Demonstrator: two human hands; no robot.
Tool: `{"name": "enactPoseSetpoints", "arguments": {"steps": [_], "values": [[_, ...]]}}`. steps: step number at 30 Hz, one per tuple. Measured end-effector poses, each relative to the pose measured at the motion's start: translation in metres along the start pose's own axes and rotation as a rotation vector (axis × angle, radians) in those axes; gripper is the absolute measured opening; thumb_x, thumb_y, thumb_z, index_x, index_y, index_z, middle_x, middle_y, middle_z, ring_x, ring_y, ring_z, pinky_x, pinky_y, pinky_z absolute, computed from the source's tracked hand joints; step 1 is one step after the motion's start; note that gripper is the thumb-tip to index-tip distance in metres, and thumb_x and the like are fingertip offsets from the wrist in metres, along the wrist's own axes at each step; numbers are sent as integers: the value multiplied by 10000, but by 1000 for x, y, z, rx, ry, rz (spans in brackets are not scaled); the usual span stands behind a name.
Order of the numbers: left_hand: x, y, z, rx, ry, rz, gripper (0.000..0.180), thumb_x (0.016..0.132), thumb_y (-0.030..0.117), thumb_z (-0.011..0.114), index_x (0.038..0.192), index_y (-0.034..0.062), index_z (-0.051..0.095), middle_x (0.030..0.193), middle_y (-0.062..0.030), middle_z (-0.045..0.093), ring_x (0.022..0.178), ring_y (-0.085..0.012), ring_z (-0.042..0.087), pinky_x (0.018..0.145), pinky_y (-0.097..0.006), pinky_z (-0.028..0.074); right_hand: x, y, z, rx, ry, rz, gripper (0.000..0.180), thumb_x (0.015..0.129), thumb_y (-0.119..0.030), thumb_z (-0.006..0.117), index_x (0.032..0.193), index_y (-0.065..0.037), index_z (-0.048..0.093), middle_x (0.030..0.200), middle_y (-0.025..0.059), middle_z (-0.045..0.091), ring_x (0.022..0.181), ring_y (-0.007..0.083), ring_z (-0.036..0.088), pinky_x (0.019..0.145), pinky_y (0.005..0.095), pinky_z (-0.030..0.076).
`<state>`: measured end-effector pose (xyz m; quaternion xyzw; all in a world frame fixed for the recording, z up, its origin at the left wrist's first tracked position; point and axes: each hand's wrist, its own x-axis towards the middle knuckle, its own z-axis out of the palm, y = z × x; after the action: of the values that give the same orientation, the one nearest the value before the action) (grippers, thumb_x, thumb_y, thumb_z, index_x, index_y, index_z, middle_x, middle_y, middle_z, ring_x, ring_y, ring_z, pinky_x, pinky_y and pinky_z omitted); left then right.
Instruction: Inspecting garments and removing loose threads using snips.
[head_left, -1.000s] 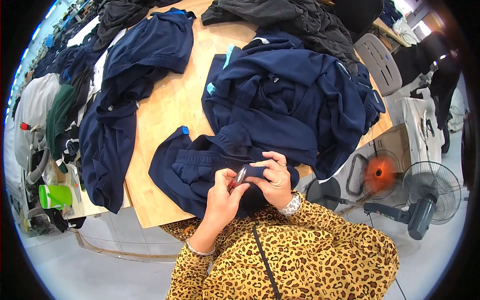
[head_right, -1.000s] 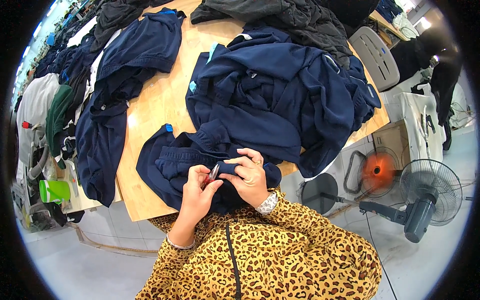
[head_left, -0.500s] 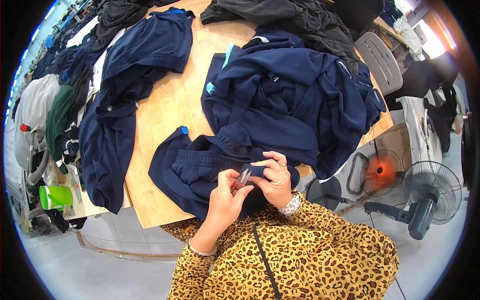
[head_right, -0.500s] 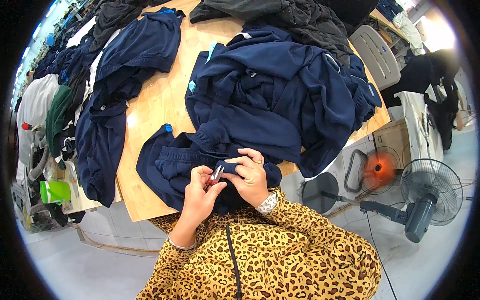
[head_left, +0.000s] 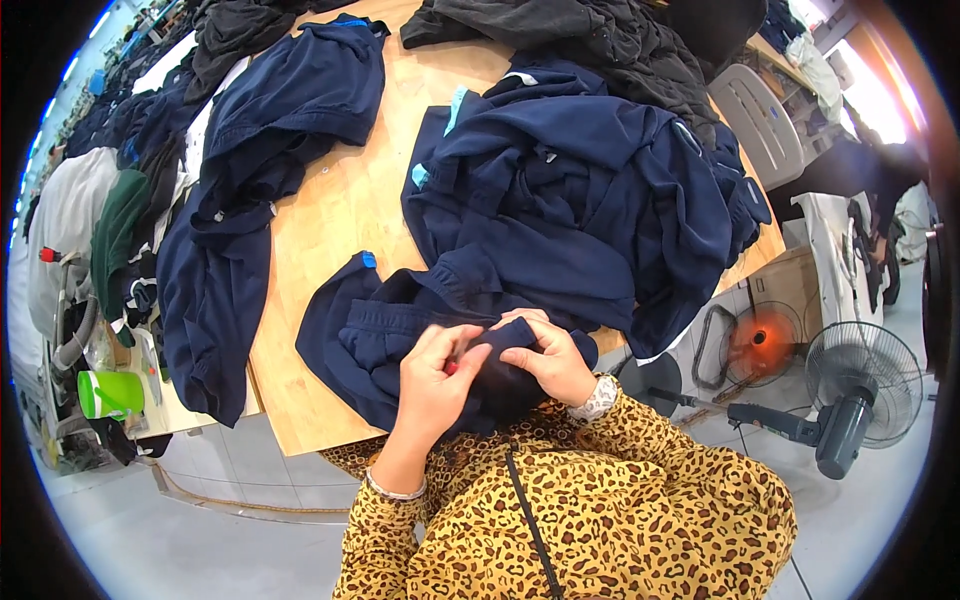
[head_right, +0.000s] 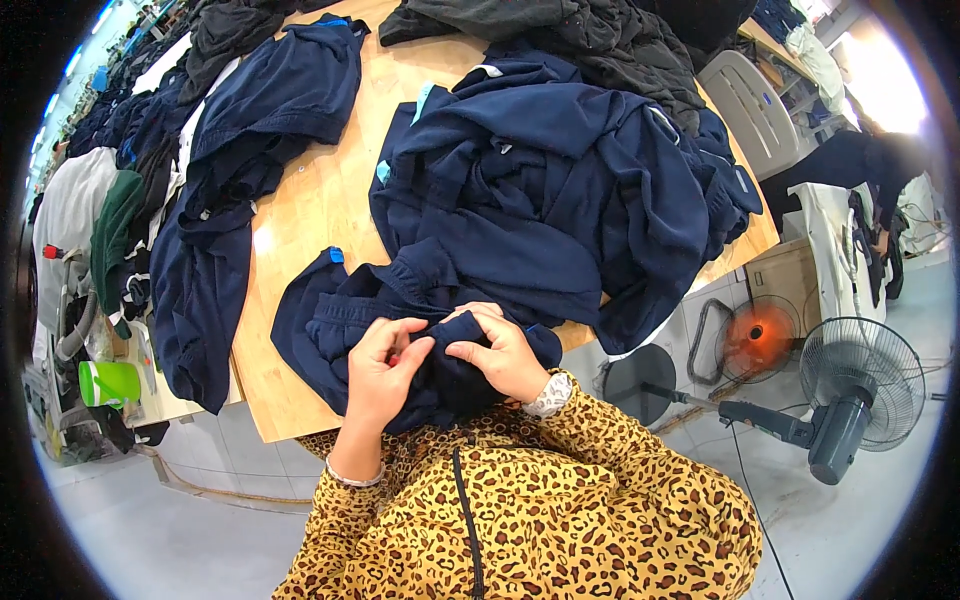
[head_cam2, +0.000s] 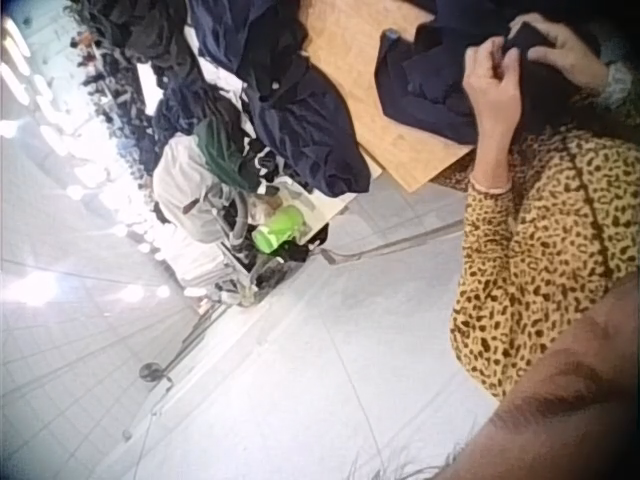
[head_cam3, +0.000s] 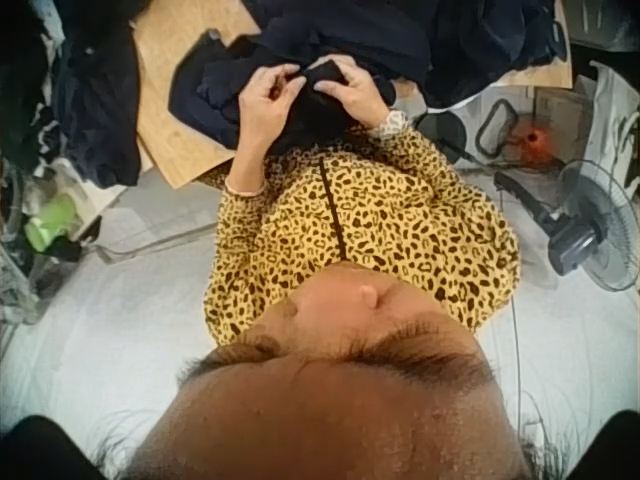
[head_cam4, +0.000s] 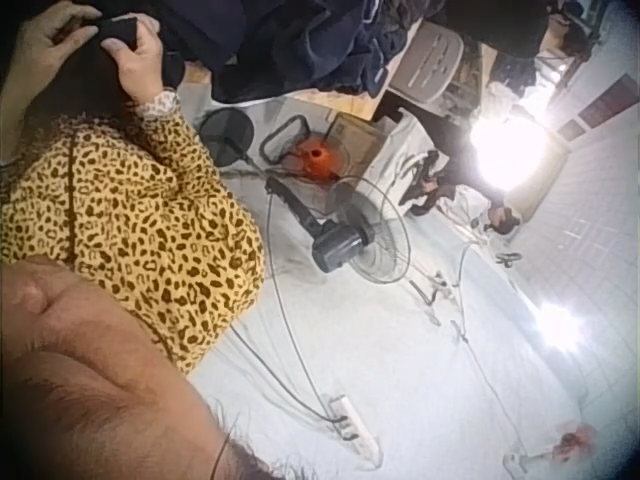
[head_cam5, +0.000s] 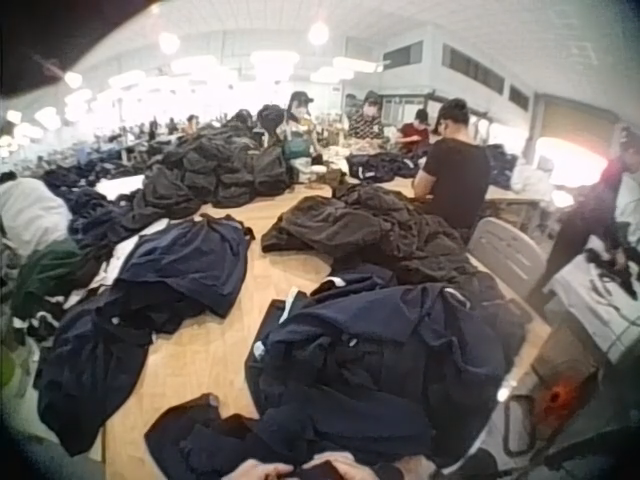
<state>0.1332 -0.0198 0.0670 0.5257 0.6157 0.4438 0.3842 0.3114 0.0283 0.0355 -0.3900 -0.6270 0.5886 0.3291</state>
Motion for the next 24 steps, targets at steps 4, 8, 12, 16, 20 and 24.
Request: {"name": "enactPoseSetpoints", "arguments": {"steps": [4, 8, 12, 16, 20, 24], "values": [[3, 3, 18, 122, 13, 183, 135, 771, 6, 692, 879, -5, 612, 775, -36, 515, 595, -88, 456, 528, -229, 404, 1, 0, -3, -116, -51, -101, 294, 783, -151, 695, 1040, -33, 617, 1081, 85, 580, 1111, 232, 473, 978, 337, 347], [5, -10, 8, 45, -70, 83, 66, 825, 14, 628, 815, 1, 565, 781, -38, 521, 632, -92, 475, 560, -220, 401, 1, -5, -9, 25, -125, 68, 344, 776, -184, 700, 1072, -36, 605, 1121, 79, 545, 1132, 227, 450, 994, 329, 320], [18, -22, -9, -378, -87, -284, 73, 858, 60, 615, 908, 14, 588, 856, 11, 533, 694, -53, 457, 615, -197, 398, 6, -14, -21, 100, -219, 104, 353, 731, -146, 713, 1013, 17, 576, 1196, 86, 454, 1170, 225, 394, 1007, 339, 296], [27, -18, -10, -589, -481, -172, 309, 896, 80, 573, 1199, 40, 534, 1150, 20, 551, 795, -22, 462, 690, -160, 394, 9, -28, -24, -372, -253, -200, 298, 649, -151, 722, 807, -13, 510, 1146, 109, 451, 1117, 274, 361, 984, 389, 281], [28, -14, -8, -725, -666, -292, 338, 890, 101, 600, 1212, 31, 526, 959, 26, 542, 737, -35, 459, 629, -180, 383, 8, -39, -34, -560, -240, -332, 271, 622, -142, 752, 741, -26, 539, 1063, 98, 466, 1072, 284, 376, 910, 388, 307], [30, -21, -11, -436, -713, -105, 226, 879, 106, 622, 1085, 22, 581, 877, 41, 504, 735, -41, 449, 634, -188, 377, 12, -37, -43, -377, -408, -307, 231, 672, -132, 736, 841, -24, 623, 991, 66, 554, 1022, 246, 447, 915, 355, 349]]}}
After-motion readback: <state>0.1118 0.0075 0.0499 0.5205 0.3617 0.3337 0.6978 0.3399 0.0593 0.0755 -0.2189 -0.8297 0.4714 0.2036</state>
